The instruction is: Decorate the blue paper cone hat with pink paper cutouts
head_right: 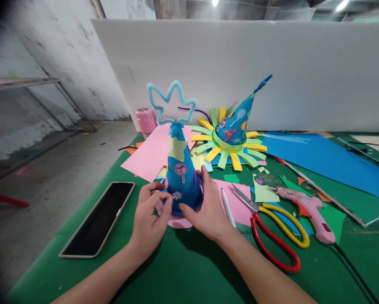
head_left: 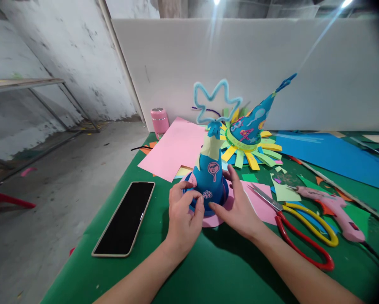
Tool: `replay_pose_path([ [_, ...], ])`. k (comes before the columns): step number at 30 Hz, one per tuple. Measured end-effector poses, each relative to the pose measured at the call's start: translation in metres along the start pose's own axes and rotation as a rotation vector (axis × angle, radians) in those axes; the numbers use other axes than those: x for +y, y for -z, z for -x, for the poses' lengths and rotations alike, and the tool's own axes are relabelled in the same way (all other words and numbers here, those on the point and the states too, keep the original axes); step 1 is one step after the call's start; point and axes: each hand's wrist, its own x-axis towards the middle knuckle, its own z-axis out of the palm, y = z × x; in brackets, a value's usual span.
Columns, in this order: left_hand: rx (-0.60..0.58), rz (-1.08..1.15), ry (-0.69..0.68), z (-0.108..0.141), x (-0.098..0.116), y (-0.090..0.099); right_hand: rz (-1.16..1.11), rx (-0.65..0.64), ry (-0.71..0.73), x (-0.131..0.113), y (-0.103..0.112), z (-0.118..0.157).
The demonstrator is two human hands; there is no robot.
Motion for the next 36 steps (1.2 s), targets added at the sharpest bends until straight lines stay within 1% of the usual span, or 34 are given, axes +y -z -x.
replay_pose_path([
  [4,0.009,0.014,0.001,-0.003,-0.003,0.003,0.015,0.000,-0.010,0.000,-0.001,-0.001],
  [9,-0.021,0.068,0.010,-0.007,-0.006,0.005,0.037,0.005,0.000,0.000,-0.001,-0.001],
  [13,-0.040,0.090,0.034,-0.009,-0.007,0.004,0.033,0.011,0.014,0.000,-0.001,0.000],
  [20,-0.023,0.140,0.050,-0.010,-0.007,0.001,0.035,0.011,0.007,-0.001,-0.001,-0.001],
  [25,0.020,0.097,0.043,-0.007,-0.007,0.001,0.031,0.003,0.005,0.000,-0.001,-0.001],
  [30,0.092,0.091,-0.020,-0.008,-0.003,0.003,0.029,-0.011,-0.003,-0.001,-0.001,-0.001],
  [36,0.132,0.072,-0.035,-0.014,0.002,-0.002,0.015,0.001,0.023,-0.002,-0.001,-0.002],
])
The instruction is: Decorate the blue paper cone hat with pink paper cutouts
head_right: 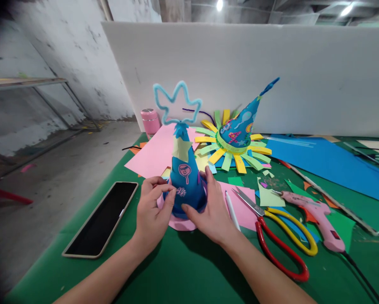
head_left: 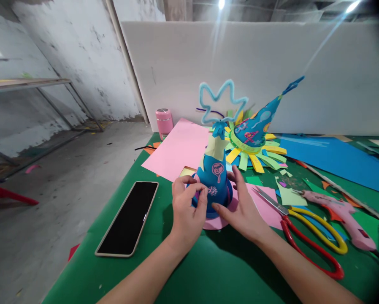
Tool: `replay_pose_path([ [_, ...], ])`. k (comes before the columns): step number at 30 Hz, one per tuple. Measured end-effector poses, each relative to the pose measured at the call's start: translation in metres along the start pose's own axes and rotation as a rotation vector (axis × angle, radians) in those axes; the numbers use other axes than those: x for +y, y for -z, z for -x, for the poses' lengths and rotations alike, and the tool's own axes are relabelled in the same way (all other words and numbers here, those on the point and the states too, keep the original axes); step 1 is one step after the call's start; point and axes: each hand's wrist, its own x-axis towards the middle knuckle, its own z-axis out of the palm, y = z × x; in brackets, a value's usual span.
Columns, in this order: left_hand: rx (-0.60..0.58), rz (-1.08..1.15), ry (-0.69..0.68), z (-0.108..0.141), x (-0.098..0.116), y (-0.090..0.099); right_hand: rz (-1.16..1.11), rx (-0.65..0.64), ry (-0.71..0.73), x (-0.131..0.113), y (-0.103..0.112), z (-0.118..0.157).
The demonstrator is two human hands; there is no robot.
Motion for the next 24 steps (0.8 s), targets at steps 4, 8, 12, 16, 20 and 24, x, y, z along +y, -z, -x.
replay_pose_path([
  [4,0.002,-0.025,0.006,-0.001,-0.001,-0.002,-0.011,-0.005,-0.001,-0.001,0.000,0.001],
  [8,-0.015,-0.013,0.003,-0.001,-0.002,-0.002,-0.022,0.012,0.017,-0.003,0.000,-0.001],
  [12,-0.011,0.001,0.001,0.000,-0.001,-0.001,-0.017,0.056,0.011,-0.006,-0.001,-0.004],
  [16,-0.004,0.017,-0.006,-0.001,-0.001,-0.002,-0.008,0.088,-0.013,-0.008,-0.003,-0.006],
  [20,-0.003,0.019,-0.006,0.000,-0.001,-0.001,-0.012,0.096,-0.034,-0.009,-0.005,-0.007],
  [24,-0.003,0.023,-0.016,0.001,-0.002,-0.002,0.001,0.119,-0.036,-0.012,-0.008,-0.008],
])
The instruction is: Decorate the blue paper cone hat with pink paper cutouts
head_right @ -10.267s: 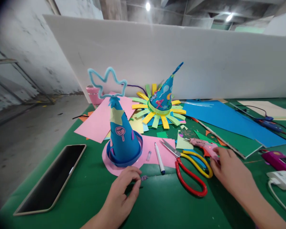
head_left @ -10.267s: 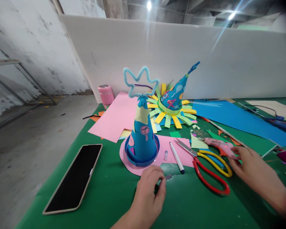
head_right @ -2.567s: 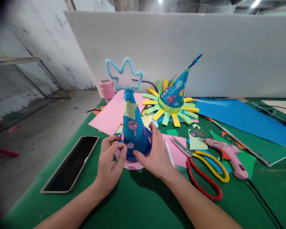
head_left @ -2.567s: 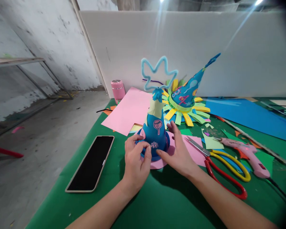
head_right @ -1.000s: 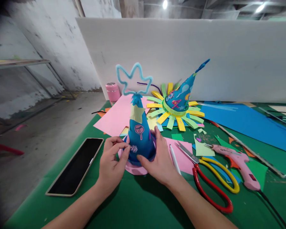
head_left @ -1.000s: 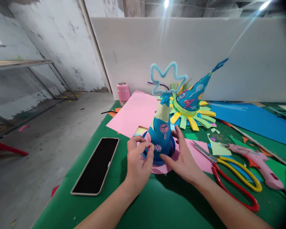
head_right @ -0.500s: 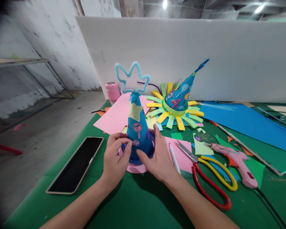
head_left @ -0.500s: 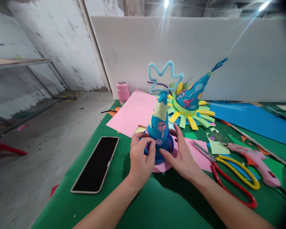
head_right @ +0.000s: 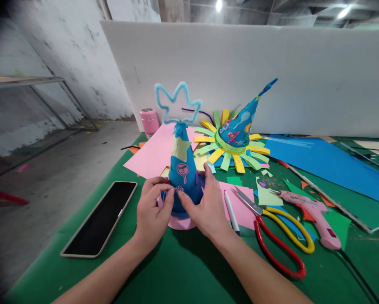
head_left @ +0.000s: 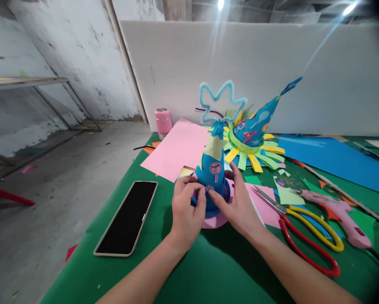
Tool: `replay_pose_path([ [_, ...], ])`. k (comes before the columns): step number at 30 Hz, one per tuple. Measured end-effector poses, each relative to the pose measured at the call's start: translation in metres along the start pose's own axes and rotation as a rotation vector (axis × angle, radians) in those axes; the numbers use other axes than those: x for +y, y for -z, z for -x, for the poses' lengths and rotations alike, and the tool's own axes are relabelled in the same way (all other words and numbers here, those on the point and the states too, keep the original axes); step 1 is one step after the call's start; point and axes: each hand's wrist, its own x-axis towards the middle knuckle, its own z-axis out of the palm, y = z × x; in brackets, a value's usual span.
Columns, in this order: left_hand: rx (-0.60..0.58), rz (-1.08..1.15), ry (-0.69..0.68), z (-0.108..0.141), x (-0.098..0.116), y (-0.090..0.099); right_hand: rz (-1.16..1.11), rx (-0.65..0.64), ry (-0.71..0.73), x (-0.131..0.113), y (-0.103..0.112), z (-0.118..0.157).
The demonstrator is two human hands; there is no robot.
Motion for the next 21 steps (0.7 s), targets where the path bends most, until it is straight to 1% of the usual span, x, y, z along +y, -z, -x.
replay_pose_path([
  [7,0.023,0.064,0.036,0.002,-0.002,0.001,0.034,0.056,-0.022,-0.003,-0.004,-0.003],
  [12,0.058,0.086,0.098,0.002,-0.008,0.005,0.044,0.058,-0.021,-0.001,-0.005,-0.003],
  [14,0.053,0.081,0.110,-0.001,-0.010,0.008,0.040,0.064,-0.017,-0.001,-0.006,-0.003],
  [15,0.031,0.084,0.113,-0.003,-0.011,0.009,0.037,0.066,-0.017,-0.001,-0.006,-0.003],
  [17,-0.049,0.108,0.136,-0.006,-0.012,0.011,0.034,0.064,-0.023,-0.001,-0.006,-0.003],
  [19,-0.138,0.142,0.188,-0.009,-0.013,0.010,0.035,0.062,-0.032,-0.002,-0.006,-0.004],
  [21,-0.198,0.178,0.239,-0.011,-0.015,0.008,0.038,0.059,-0.035,-0.002,-0.005,-0.004],
])
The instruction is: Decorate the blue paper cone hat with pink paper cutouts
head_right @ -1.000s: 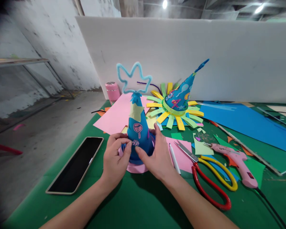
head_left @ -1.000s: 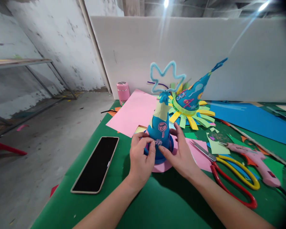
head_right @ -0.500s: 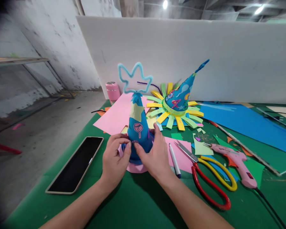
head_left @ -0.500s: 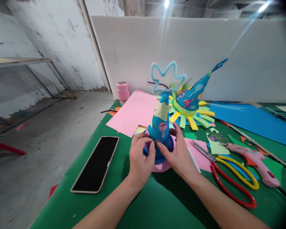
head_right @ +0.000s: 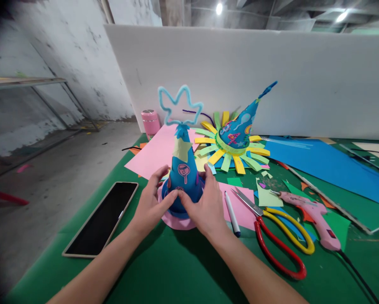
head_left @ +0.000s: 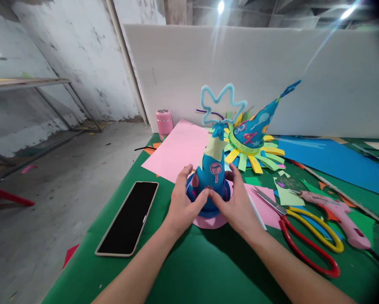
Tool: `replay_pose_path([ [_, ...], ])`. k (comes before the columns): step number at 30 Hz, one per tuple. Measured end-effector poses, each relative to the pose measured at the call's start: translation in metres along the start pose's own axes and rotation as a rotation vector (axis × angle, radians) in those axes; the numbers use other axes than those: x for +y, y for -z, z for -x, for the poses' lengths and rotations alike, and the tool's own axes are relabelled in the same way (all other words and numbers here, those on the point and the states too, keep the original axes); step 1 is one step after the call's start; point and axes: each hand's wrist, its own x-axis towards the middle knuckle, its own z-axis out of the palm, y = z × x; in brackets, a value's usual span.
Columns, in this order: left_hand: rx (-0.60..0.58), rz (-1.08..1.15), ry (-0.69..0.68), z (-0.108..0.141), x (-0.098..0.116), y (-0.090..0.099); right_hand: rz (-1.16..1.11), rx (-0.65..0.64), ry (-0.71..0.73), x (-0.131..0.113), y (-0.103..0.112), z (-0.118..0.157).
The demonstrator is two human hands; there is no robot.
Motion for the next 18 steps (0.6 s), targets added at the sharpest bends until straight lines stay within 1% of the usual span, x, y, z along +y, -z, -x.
replay_pose_path([
  [3,-0.032,0.040,0.031,-0.003,-0.004,-0.003,-0.001,-0.008,-0.002,0.000,0.000,0.001],
  [9,-0.032,0.102,0.014,-0.007,-0.010,-0.002,-0.009,0.008,-0.004,-0.001,-0.001,0.000],
  [12,-0.037,0.126,0.037,-0.008,-0.010,-0.002,-0.022,0.009,-0.010,-0.001,0.000,-0.001],
  [18,-0.056,0.163,0.049,-0.008,-0.013,-0.001,-0.090,-0.037,0.004,0.004,0.004,-0.002],
])
